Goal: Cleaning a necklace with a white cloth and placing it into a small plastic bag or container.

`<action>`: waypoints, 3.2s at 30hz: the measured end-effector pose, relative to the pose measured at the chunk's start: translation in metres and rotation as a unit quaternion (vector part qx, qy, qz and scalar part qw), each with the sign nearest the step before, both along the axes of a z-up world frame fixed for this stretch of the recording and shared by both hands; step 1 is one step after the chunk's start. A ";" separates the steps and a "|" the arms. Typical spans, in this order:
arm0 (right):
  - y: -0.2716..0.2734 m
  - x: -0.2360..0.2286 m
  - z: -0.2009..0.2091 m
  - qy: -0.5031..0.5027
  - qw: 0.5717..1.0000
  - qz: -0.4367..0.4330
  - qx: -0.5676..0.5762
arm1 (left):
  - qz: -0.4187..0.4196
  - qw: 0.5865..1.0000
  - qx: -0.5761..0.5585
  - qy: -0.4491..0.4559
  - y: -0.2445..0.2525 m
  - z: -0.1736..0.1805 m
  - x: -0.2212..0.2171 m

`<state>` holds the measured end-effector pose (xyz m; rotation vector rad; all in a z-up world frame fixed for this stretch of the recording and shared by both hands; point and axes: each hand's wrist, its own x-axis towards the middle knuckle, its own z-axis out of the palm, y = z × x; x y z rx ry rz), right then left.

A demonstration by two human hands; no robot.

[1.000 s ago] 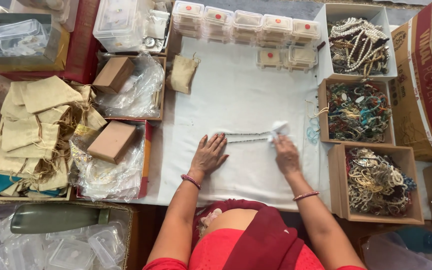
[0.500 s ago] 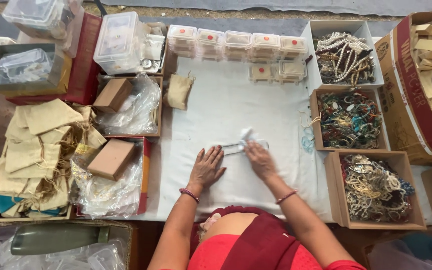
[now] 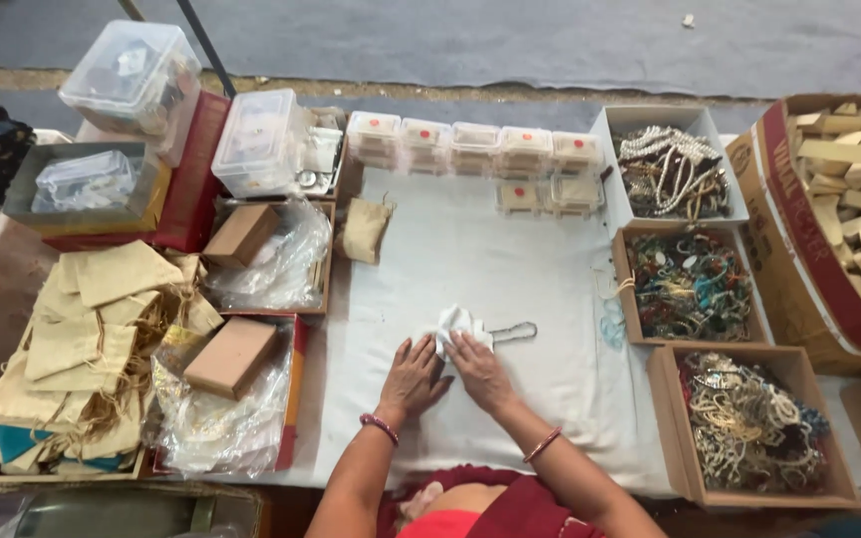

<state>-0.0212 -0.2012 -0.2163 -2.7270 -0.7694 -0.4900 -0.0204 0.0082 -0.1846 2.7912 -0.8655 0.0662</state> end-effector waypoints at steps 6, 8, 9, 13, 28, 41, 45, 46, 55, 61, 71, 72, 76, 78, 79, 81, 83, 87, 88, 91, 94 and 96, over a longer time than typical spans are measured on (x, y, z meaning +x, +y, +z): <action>-0.082 0.004 0.009 0.056 0.988 -0.104 -0.099 | 0.006 0.999 -0.039 -0.023 -0.001 -0.015 -0.005; -0.119 0.002 -0.003 0.044 0.982 -0.128 -0.130 | 0.007 0.999 -0.038 -0.026 0.000 -0.013 -0.004; -0.140 0.001 -0.007 0.032 0.974 -0.155 -0.162 | 0.006 0.999 -0.038 -0.029 -0.001 -0.012 -0.003; -0.123 0.012 -0.016 0.046 0.958 -0.278 -0.052 | 0.003 0.999 -0.039 -0.027 0.001 -0.010 -0.001; -0.129 0.022 -0.002 0.017 0.984 -0.144 -0.101 | 0.010 0.998 -0.042 -0.034 0.002 -0.008 -0.005; -0.040 -0.002 -0.006 0.017 0.995 -0.087 0.040 | 0.004 0.999 -0.034 -0.022 -0.001 -0.007 0.002; -0.109 -0.001 -0.018 0.033 0.992 -0.112 0.041 | 0.008 0.999 -0.038 -0.015 0.000 -0.009 -0.005; -0.118 0.005 -0.017 0.035 0.992 -0.114 0.041 | 0.007 0.999 -0.038 -0.012 0.000 -0.007 0.000; -0.035 0.025 -0.018 0.023 0.994 -0.083 0.074 | -0.005 0.998 -0.051 -0.031 0.001 -0.006 -0.005; -0.054 0.038 0.005 0.039 0.998 0.014 -0.050 | 0.004 0.999 -0.033 -0.022 0.000 -0.011 0.001; -0.129 0.037 0.001 0.085 0.962 -0.255 -0.044 | 0.001 0.999 -0.034 -0.029 0.002 -0.008 -0.002; -0.124 0.039 -0.001 0.113 0.940 -0.321 -0.018 | 0.001 0.999 -0.037 -0.028 0.001 -0.008 -0.002; -0.057 0.029 -0.003 0.011 0.979 -0.184 0.086 | 0.001 0.998 -0.051 -0.031 0.002 -0.005 -0.001; -0.027 0.021 0.008 -0.043 0.993 -0.096 0.044 | 0.004 0.998 -0.054 -0.019 0.002 -0.003 0.000; -0.029 0.019 0.010 -0.046 0.994 -0.094 0.042 | 0.006 0.998 -0.056 -0.023 0.001 -0.003 0.000; -0.028 0.014 0.012 0.000 0.999 -0.043 -0.011 | 0.006 0.998 -0.063 -0.016 0.001 -0.003 -0.002; -0.060 0.018 0.001 0.007 0.993 -0.102 -0.055 | 0.007 0.997 -0.068 -0.023 0.001 -0.003 -0.001; -0.115 0.017 0.002 0.024 0.965 -0.244 -0.096 | 0.005 0.997 -0.068 -0.029 0.002 -0.006 -0.002; -0.115 0.022 0.001 0.021 0.964 -0.246 -0.095 | 0.003 0.997 -0.068 -0.031 0.003 -0.005 0.001; -0.105 0.032 0.000 0.041 0.953 -0.299 0.009 | 0.011 0.996 -0.079 -0.030 0.004 -0.004 0.001; -0.058 0.038 0.005 0.062 0.965 -0.245 0.076 | 0.021 0.996 -0.084 -0.025 0.003 -0.007 0.002; -0.019 0.034 0.007 0.008 0.999 -0.036 0.021 | 0.020 0.996 -0.081 -0.024 0.004 -0.007 0.002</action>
